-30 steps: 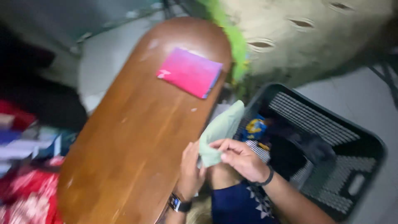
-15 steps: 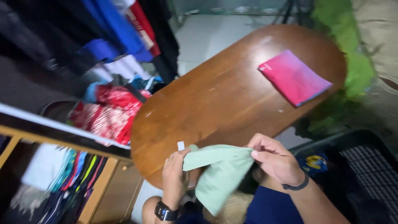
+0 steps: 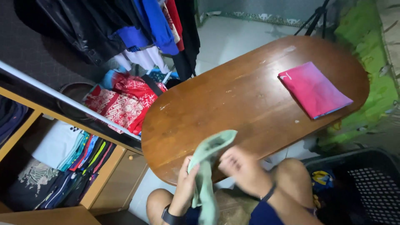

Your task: The person takes a t-shirt from a laundry basket and folds it neatly on a small wooden table.

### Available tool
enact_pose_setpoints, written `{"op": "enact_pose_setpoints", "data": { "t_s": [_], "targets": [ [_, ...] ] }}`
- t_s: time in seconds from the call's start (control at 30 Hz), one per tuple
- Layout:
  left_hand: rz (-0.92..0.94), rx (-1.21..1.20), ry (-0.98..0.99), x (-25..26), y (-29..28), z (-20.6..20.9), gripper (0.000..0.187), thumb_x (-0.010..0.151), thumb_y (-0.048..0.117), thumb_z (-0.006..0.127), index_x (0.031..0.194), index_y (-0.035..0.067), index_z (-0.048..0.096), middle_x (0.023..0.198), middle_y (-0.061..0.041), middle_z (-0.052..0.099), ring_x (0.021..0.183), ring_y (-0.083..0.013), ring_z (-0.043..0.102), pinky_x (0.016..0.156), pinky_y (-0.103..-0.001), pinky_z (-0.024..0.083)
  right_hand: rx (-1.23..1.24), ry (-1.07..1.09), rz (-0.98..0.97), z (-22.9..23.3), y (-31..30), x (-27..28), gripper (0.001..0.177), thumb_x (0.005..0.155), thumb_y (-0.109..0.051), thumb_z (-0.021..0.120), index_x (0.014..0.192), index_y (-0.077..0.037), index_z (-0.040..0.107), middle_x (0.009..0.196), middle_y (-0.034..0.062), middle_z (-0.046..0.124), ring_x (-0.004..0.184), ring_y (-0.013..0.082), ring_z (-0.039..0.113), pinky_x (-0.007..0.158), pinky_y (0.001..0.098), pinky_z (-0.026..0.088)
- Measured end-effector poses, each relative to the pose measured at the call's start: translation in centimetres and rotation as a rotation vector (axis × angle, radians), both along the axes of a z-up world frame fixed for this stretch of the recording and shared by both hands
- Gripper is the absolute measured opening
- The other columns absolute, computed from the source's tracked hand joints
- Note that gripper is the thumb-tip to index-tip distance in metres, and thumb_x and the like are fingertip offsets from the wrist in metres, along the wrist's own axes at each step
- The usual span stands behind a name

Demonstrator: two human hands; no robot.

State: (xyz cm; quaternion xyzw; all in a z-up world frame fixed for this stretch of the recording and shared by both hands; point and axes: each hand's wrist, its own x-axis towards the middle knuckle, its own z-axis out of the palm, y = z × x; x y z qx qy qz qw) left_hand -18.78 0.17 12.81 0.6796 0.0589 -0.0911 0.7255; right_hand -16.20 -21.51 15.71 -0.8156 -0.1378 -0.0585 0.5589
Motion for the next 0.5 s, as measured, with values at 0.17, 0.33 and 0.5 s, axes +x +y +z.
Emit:
{"op": "enact_pose_setpoints", "data": {
  "t_s": [0.17, 0.33, 0.5],
  "targets": [
    [0.014, -0.315, -0.037, -0.8, -1.5, 0.0, 0.057, 0.098, 0.038, 0.052, 0.138, -0.002, 0.060, 0.138, -0.014, 0.066, 0.126, -0.0209, 0.061, 0.107, -0.035, 0.047, -0.025, 0.135, 0.190, -3.2, 2.4, -2.2, 0.059, 0.081, -0.034, 0.086, 0.130, -0.014, 0.059, 0.113, 0.0021, 0.063, 0.093, 0.0148, 0.062, 0.081, 0.0288, 0.050],
    [-0.170, -0.188, -0.293, -2.0, -2.5, -1.8, 0.069, 0.097, 0.013, 0.068, 0.156, -0.003, 0.033, 0.162, -0.017, 0.041, 0.149, -0.0208, 0.038, 0.123, -0.036, 0.028, 0.290, 0.279, 0.010, -1.8, 1.6, -1.3, 0.022, 0.097, -0.020, 0.062, 0.113, -0.010, 0.073, 0.099, 0.0013, 0.080, 0.089, 0.0096, 0.073, 0.079, 0.0259, 0.057],
    [-0.161, 0.269, -0.444, -2.3, -3.1, -1.4, 0.073, 0.093, 0.020, 0.075, 0.153, 0.000, 0.040, 0.159, -0.017, 0.044, 0.149, -0.0271, 0.042, 0.122, -0.039, 0.033, 0.476, 0.339, 0.165, -2.0, 0.8, -1.8, 0.054, 0.101, -0.049, 0.043, 0.124, -0.005, 0.064, 0.107, 0.0038, 0.070, 0.092, 0.0119, 0.065, 0.082, 0.0282, 0.052]
  ]
}}
